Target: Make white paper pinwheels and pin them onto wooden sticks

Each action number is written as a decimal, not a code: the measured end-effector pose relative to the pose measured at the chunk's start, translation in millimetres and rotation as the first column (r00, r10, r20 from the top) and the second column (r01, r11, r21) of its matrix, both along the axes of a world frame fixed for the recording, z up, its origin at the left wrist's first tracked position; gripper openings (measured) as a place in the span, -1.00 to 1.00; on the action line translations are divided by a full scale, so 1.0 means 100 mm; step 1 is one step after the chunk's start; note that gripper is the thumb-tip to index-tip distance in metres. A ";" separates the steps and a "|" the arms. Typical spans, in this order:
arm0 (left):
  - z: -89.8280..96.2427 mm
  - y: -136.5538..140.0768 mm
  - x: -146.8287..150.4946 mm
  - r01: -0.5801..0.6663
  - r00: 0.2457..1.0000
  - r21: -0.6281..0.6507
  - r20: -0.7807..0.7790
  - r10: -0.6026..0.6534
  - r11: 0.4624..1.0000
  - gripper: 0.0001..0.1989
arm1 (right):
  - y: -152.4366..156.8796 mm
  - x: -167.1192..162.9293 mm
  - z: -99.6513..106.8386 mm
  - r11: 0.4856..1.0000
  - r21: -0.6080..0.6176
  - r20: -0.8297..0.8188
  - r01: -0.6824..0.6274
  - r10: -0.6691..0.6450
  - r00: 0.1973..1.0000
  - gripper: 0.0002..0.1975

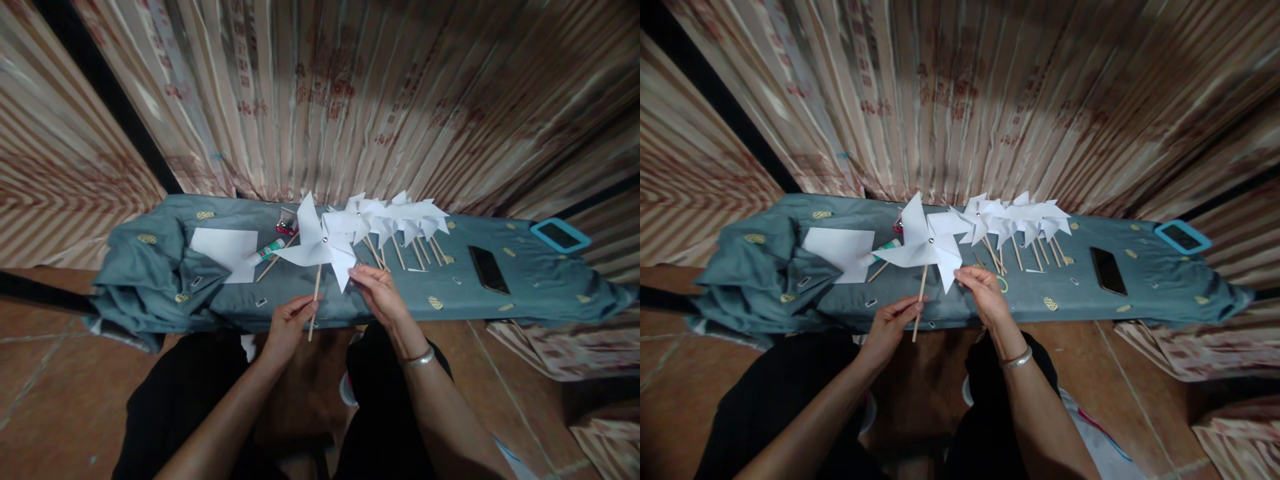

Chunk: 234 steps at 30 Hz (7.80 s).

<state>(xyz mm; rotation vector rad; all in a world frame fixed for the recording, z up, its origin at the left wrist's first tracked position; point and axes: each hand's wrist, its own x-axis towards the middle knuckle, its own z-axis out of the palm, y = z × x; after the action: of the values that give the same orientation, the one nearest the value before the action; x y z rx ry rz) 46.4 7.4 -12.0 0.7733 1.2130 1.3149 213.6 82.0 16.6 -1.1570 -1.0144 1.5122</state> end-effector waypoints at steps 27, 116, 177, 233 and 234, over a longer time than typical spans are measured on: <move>-0.03 0.02 0.09 -0.013 1.000 0.015 -0.013 0.013 1.000 -0.69 | -0.10 -0.22 0.06 0.983 0.070 0.146 -0.168 0.156 0.977 -0.76; -0.26 0.27 -1.53 0.303 0.040 0.212 -0.977 0.210 0.929 -0.76 | 0.96 0.52 0.12 0.961 0.248 0.968 -0.125 -0.250 0.000 -0.65; -0.30 0.33 -0.28 0.462 0.385 0.180 -0.923 -0.013 0.869 -0.50 | 0.26 0.25 -0.39 0.836 0.386 0.672 -0.390 0.034 0.740 -0.81; -0.34 0.16 -0.04 0.608 -0.017 0.097 -0.991 0.135 0.788 -0.58 | 0.57 -0.16 -0.61 0.803 0.474 0.869 -0.360 -0.362 0.338 -0.85; -0.33 0.16 -0.04 0.609 -0.016 0.095 -0.991 0.132 0.788 -0.58 | 0.56 -0.17 -0.61 0.804 0.473 0.869 -0.359 -0.359 0.340 -0.85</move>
<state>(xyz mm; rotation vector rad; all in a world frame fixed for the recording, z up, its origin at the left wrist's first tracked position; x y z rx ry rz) 42.6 23.7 -45.3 2.6092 1.5779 0.5280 197.0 138.4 -44.5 -1.5238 -2.0995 0.1789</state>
